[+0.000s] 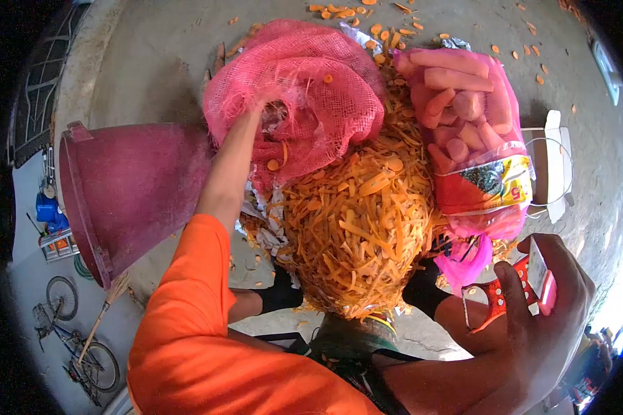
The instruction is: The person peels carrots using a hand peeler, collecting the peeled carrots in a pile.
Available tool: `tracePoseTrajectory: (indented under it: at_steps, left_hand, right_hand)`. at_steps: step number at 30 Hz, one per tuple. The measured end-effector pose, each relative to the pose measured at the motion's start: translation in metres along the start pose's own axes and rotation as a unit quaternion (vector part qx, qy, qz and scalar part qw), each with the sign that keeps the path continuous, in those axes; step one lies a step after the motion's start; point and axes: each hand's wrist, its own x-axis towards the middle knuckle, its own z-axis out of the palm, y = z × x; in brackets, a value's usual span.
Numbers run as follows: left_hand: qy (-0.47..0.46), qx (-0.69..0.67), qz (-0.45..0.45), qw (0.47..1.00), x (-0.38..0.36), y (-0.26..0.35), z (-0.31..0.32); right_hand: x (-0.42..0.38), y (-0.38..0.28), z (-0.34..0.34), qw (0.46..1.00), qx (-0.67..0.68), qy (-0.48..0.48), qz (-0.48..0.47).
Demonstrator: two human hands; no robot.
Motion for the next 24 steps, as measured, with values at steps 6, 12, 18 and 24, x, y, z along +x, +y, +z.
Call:
tracePoseTrajectory:
  at_steps: [6, 12, 18, 24]
  left_hand:
    - [-0.033, -0.049, 0.017, 0.998, -0.038, 0.024, 0.067]
    - [-0.024, -0.078, 0.033, 0.996, -0.195, -0.010, 0.076]
    - [-0.060, -0.365, -0.021, 0.929, -0.356, -0.069, 0.052]
    - [-0.048, -0.585, 0.131, 0.799, -0.542, -0.028, 0.035]
  right_hand:
    - [-0.006, -0.013, 0.006, 0.999, 0.037, 0.027, 0.021]
    - [-0.006, -0.045, -0.021, 0.998, 0.019, -0.026, -0.058]
    - [-0.024, -0.053, -0.020, 0.981, 0.012, 0.045, -0.190]
    - [-0.054, -0.091, -0.020, 0.967, 0.012, -0.002, -0.255]
